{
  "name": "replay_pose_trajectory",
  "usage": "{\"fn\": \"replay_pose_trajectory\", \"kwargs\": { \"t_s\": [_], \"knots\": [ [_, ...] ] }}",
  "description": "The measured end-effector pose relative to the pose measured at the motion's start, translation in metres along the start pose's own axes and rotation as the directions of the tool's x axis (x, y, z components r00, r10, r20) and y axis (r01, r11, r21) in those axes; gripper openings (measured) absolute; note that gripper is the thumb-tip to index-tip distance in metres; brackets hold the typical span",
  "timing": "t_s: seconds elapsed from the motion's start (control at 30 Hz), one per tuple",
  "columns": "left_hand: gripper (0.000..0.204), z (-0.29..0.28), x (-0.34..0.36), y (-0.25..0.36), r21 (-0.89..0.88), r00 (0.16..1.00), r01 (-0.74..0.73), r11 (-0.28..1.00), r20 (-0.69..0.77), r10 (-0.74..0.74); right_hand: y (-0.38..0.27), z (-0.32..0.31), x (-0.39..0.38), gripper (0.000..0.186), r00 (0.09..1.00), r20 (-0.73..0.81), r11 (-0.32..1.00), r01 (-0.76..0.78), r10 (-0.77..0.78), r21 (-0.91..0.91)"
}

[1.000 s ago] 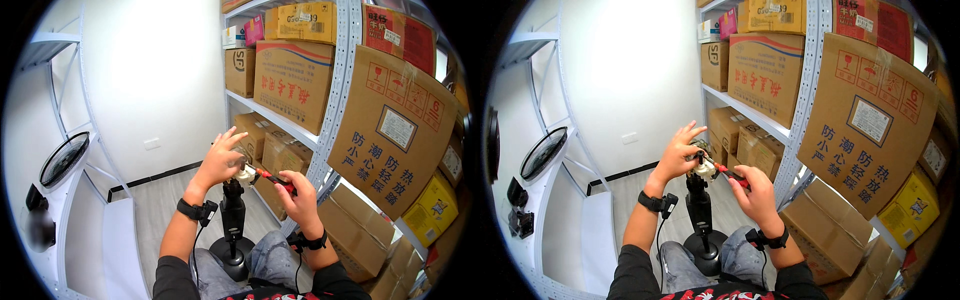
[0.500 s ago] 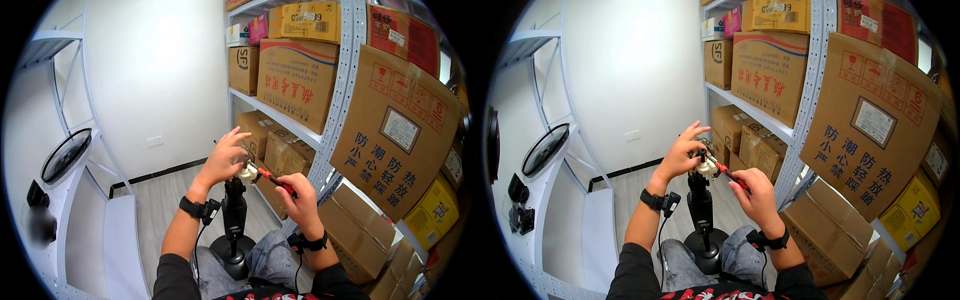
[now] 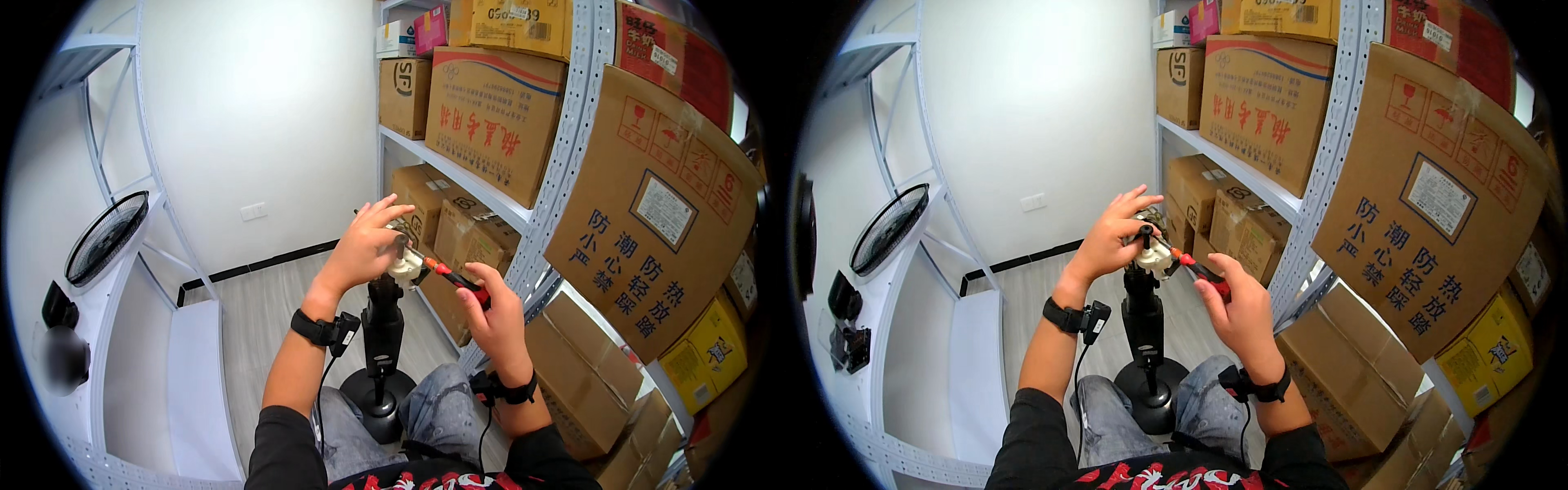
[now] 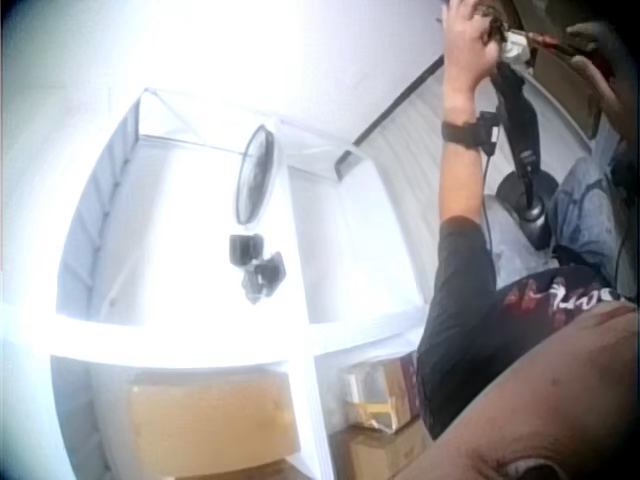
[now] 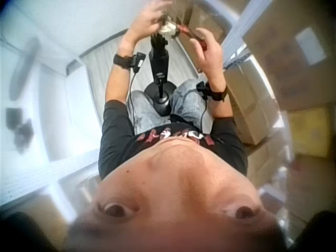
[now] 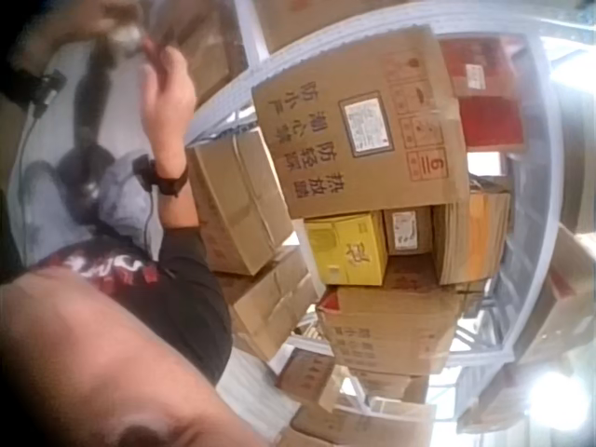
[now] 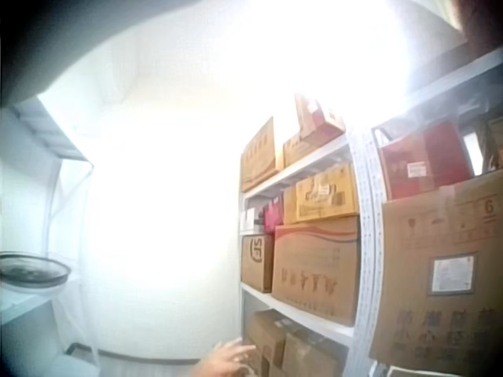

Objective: The person is repairing a mechanical part using a screwdriver. They are seated on the floor in a storage room, manipulating the part and using the tool to adjust or fix components.

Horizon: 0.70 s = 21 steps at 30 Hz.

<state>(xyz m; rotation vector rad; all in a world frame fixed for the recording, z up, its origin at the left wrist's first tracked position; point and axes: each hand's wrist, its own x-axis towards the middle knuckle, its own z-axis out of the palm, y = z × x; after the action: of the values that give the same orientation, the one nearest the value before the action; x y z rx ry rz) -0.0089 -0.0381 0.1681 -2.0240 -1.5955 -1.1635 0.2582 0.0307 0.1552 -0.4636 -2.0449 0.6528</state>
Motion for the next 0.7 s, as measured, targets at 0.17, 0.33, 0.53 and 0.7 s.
{"fn": "replay_pose_trajectory", "kwargs": {
  "t_s": [0.17, 0.33, 0.53, 0.7],
  "knots": [
    [0.018, 0.002, -0.001, 0.001, -0.056, 1.0, 0.013, 0.998, -0.023, -0.014, 0.011, 0.003, 0.004, 0.027, 0.953, -0.109, 0.958, 0.275, -0.283, -0.086],
    [0.021, 0.003, 0.0, 0.001, -0.113, 0.999, 0.031, 0.993, -0.026, -0.034, 0.009, 0.004, 0.004, 0.025, 0.95, -0.099, 0.955, 0.297, -0.297, -0.013],
    [0.026, 0.0, 0.001, 0.002, -0.079, 1.0, 0.021, 0.997, 0.019, -0.02, 0.016, 0.003, 0.0, 0.025, 0.972, -0.057, 0.973, 0.23, -0.228, 0.029],
    [0.027, -0.004, -0.001, -0.002, -0.008, 0.999, 0.007, 1.0, 0.04, -0.007, 0.015, 0.0, 0.004, 0.028, 0.957, -0.053, 0.958, 0.286, -0.284, 0.031]
  ]
}}
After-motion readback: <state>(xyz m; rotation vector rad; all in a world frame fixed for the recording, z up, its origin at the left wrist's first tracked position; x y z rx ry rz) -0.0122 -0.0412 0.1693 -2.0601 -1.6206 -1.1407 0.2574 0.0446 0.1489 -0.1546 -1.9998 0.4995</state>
